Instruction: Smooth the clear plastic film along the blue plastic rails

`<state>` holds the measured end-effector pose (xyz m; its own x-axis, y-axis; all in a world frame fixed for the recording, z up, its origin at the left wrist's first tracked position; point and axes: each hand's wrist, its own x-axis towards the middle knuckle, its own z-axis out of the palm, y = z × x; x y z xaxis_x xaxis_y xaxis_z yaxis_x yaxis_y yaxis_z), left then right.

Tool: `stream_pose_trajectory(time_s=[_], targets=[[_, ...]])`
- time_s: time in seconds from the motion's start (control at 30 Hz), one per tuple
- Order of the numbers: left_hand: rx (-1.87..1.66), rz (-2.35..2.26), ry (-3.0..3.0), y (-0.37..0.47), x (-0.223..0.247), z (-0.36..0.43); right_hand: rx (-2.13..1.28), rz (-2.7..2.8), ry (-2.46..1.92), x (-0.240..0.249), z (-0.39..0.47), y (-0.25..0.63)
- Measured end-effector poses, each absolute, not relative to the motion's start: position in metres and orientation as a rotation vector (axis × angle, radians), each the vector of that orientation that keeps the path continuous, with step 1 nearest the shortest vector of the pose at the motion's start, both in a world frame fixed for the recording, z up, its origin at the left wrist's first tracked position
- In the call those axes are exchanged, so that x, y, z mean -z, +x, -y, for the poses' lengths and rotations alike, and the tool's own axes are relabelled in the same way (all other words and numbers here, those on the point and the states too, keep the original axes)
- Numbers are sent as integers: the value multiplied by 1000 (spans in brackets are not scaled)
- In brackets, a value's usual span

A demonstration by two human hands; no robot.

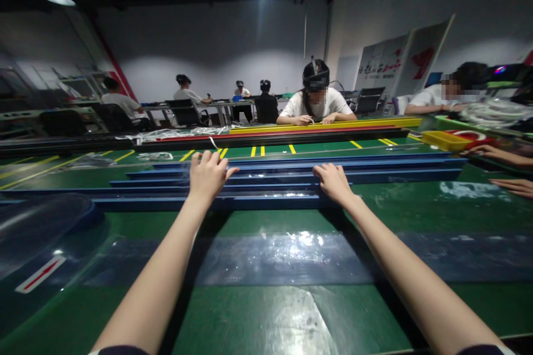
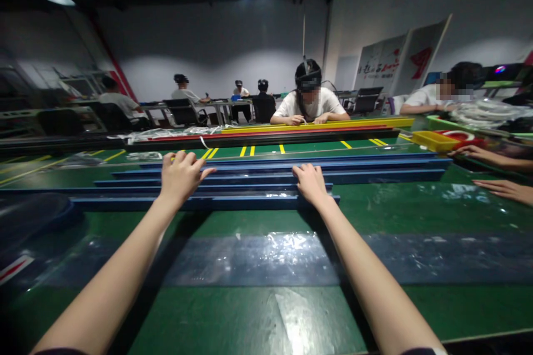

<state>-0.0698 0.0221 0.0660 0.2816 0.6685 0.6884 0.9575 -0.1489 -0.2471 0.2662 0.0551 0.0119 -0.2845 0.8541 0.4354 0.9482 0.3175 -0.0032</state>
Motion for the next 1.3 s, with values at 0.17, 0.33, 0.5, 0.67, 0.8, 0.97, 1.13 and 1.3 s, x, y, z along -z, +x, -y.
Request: stream_pose_trajectory(time_s=[0.17,0.33,0.5,0.67,0.8,0.97,1.13,1.3], targets=[[450,1617,-1929,-80,-26,-31,289,2273,-1743,4,-65,272],[450,1768,-1896,-75,-12,-37,240,2249,-1786,11,-70,274],[474,1787,-2089,-50,-7,-36,207,2237,-1787,9,-70,268],[521,1618,-2434,4,2,-27,222,2234,-1725,9,-66,250],[568,1525,-2517,42,12,-19,291,2166,-1601,6,-60,237],[616,1550,-2447,50,21,-14,356,2017,-1525,-1,-46,239],[726,1588,-2332,38,28,-14,355,2049,-1623,-2,-28,259],[763,1611,-2193,36,33,-14,342,2090,-1698,8,-9,271]])
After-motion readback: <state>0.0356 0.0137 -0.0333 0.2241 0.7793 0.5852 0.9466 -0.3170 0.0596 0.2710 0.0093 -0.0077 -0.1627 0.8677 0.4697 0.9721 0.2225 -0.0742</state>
